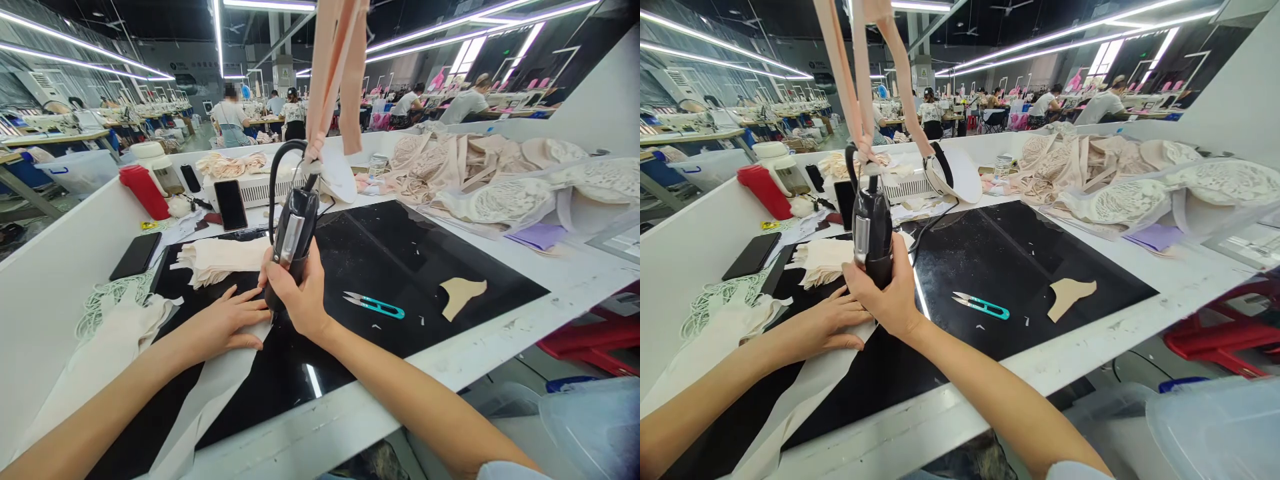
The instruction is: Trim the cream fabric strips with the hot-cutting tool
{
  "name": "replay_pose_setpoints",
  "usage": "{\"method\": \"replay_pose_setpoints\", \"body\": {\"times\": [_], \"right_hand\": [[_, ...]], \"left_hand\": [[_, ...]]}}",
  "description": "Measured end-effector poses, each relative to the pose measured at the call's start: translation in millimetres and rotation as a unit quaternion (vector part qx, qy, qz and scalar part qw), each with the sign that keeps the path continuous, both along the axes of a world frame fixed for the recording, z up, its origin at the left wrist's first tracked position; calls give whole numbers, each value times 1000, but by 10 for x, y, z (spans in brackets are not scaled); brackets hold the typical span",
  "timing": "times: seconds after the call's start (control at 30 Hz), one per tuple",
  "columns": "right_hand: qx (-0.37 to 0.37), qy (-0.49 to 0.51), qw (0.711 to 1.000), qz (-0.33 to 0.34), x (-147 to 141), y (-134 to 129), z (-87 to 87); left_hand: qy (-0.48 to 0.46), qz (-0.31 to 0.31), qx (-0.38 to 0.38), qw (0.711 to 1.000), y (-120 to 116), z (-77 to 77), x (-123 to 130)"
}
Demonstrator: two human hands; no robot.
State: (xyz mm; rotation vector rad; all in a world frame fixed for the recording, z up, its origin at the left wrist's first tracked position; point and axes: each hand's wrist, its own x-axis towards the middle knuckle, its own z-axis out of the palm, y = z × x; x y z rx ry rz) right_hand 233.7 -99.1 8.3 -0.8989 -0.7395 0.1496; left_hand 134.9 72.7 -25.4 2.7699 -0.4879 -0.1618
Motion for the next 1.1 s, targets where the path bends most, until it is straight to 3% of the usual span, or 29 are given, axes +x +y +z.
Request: {"method": "replay_pose_setpoints", "body": {"times": [1.1], "right_hand": [[-7,15,1000,14,-149,-31,-13]], "left_hand": [[21,3,-47,999,-76,90,-22]]}}
